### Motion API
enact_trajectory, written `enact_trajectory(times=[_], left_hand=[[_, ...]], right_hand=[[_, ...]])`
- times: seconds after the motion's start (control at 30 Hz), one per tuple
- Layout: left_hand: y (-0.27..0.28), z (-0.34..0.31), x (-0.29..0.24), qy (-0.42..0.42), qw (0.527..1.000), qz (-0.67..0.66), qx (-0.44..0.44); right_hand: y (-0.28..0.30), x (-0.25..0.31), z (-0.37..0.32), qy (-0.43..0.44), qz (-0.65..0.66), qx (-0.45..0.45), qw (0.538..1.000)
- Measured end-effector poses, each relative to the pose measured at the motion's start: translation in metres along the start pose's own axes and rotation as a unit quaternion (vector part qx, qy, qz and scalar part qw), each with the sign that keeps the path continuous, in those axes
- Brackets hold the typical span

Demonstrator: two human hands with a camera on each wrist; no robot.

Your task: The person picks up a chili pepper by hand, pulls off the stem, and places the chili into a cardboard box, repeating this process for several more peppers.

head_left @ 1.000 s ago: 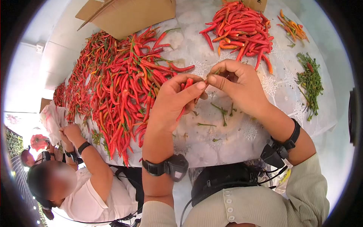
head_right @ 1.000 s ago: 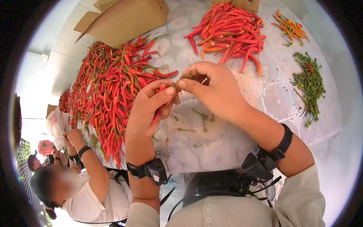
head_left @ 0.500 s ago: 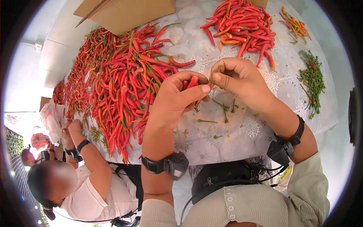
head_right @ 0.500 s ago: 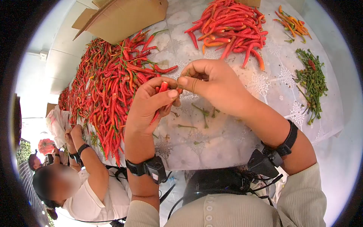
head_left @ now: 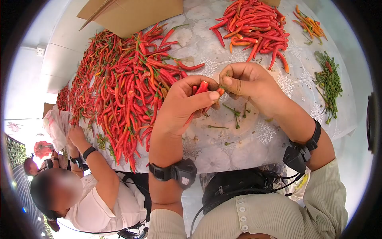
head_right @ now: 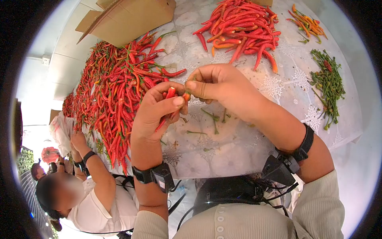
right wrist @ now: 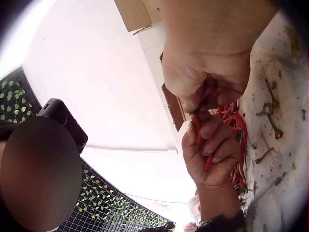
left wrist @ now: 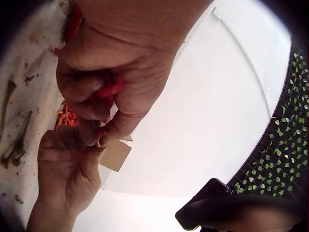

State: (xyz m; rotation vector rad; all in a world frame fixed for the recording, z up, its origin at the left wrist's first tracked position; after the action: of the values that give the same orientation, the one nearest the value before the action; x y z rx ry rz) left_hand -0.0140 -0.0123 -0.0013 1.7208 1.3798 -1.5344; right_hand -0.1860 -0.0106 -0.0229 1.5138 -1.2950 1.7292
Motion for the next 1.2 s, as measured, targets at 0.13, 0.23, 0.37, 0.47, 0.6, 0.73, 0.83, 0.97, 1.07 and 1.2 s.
enact_trajectory(times=[0.13,0.23,0.37,0.47,0.6,0.73,0.83,0.97,1.07,1.2], left_hand=[[0.004,0.0,0.002,0.009,1.0,-0.022,0.007],[0.003,0.001,0.0,0.013,0.997,-0.059,0.038],[0.007,0.002,0.001,0.007,0.992,-0.103,0.073],[0.02,0.003,0.003,-0.024,0.962,-0.222,0.156],[0.027,0.002,-0.006,-0.08,0.926,-0.352,0.107],[0.031,-0.003,-0.016,-0.125,0.91,-0.387,0.076],[0.041,-0.003,-0.015,-0.128,0.945,-0.3,-0.016],[0.027,-0.003,-0.014,-0.139,0.927,0.201,-0.283],[0.017,-0.001,-0.01,-0.134,0.778,0.497,-0.36],[0.018,0.002,-0.004,-0.087,0.705,0.629,-0.316]], right_hand=[[-0.004,-0.003,0.001,-0.016,0.114,0.016,0.993],[-0.01,-0.005,-0.001,-0.041,0.204,0.021,0.978],[-0.014,-0.006,-0.002,-0.054,0.262,0.037,0.963],[-0.007,-0.006,0.0,-0.04,0.314,0.056,0.947],[0.0,0.0,0.001,-0.007,0.139,0.005,0.99],[-0.006,-0.001,0.001,0.011,0.05,0.003,0.999],[-0.013,0.008,-0.005,-0.009,-0.023,0.016,1.0],[-0.018,0.011,-0.008,-0.035,-0.069,-0.006,0.997],[-0.013,0.004,-0.004,0.001,-0.046,-0.004,0.999],[-0.014,0.0,-0.002,0.019,-0.081,0.032,0.996]])
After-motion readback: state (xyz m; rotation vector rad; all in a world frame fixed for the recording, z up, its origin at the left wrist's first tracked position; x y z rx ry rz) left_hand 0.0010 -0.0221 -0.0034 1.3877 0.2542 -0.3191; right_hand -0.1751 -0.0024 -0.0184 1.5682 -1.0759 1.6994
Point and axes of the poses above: each hand's wrist, its own z-axis towards the middle knuckle, its own y-axis out of the back of the hand, x = y × z, the point moved 2 cm from there along z, towards the middle knuckle, and after that the axes turned 1 degree about -y, right-handed, at the moved point
